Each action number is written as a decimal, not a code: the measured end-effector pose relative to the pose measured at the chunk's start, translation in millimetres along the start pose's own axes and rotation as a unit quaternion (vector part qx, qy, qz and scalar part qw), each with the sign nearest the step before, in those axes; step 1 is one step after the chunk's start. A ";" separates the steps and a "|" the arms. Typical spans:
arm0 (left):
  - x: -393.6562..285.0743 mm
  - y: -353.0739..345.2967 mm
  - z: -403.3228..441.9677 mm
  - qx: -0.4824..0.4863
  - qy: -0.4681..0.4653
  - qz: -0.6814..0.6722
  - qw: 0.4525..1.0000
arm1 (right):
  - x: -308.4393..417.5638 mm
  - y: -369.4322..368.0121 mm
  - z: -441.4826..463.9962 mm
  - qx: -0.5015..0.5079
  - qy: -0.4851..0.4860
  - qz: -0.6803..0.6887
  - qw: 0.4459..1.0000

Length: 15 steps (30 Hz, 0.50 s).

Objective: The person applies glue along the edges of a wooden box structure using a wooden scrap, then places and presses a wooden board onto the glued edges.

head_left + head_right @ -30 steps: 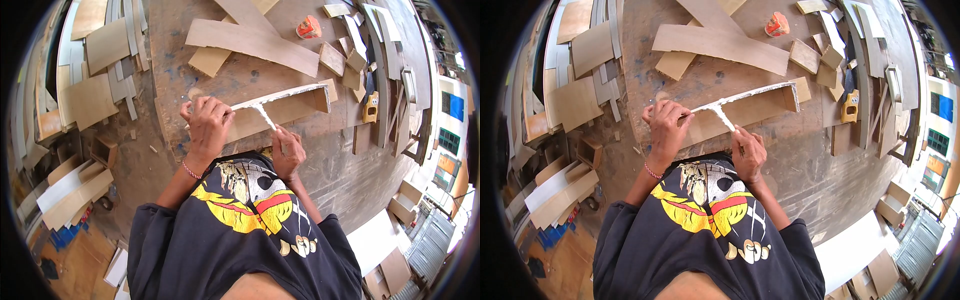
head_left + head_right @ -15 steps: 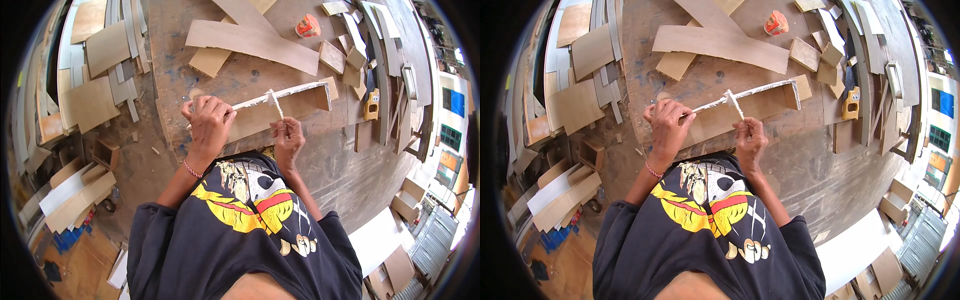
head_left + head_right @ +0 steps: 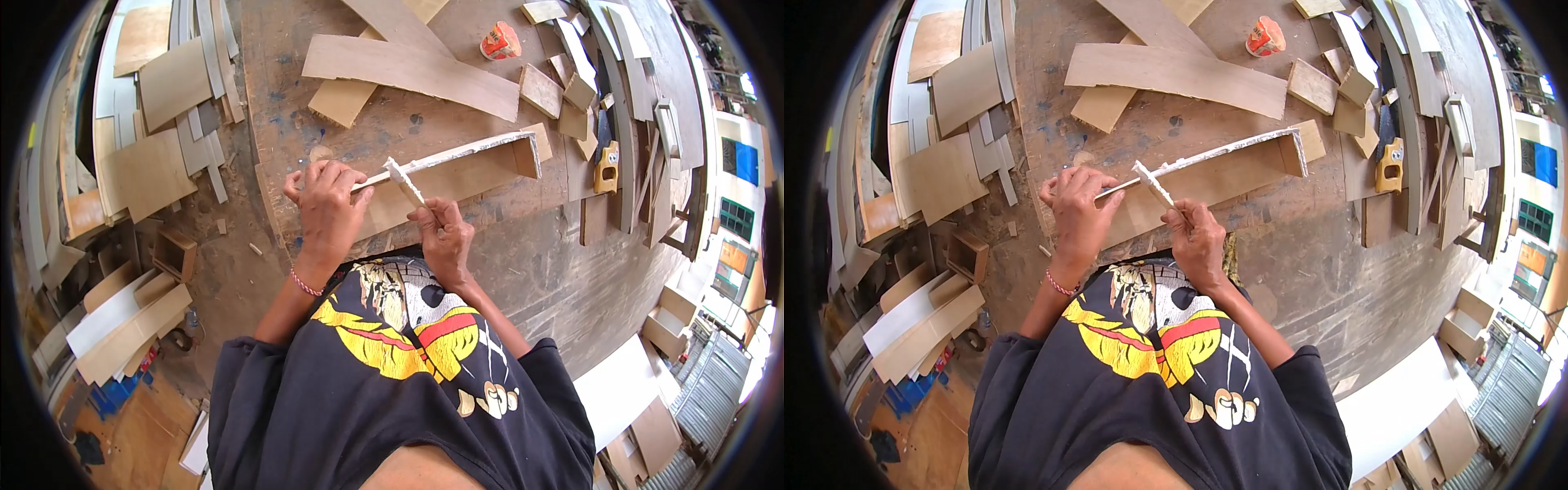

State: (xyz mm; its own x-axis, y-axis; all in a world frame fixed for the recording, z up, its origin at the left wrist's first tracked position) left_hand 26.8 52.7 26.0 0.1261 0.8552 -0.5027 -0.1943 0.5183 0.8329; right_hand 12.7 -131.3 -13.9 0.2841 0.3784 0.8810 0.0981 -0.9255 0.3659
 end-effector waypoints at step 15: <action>5.3 2.8 -3.9 0.011 0.018 -0.013 1.000 | 7.4 28.4 -2.5 -0.083 0.014 -0.081 0.993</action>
State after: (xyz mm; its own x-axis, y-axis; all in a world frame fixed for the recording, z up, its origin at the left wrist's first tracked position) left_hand 23.2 58.7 24.8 0.0956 0.8411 -0.5324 -0.1697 0.5408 0.8239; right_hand 15.2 -154.8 3.8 0.2506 0.5243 0.8138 -0.0186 -0.8379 0.5456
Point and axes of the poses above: each hand's wrist, its own z-axis towards the middle knuckle, its own y-axis out of the back of the hand, x = y × z, the point moved 5 cm from there along z, towards the middle knuckle, and after that the axes turned 9 degrees about -y, right-handed, at the moved point
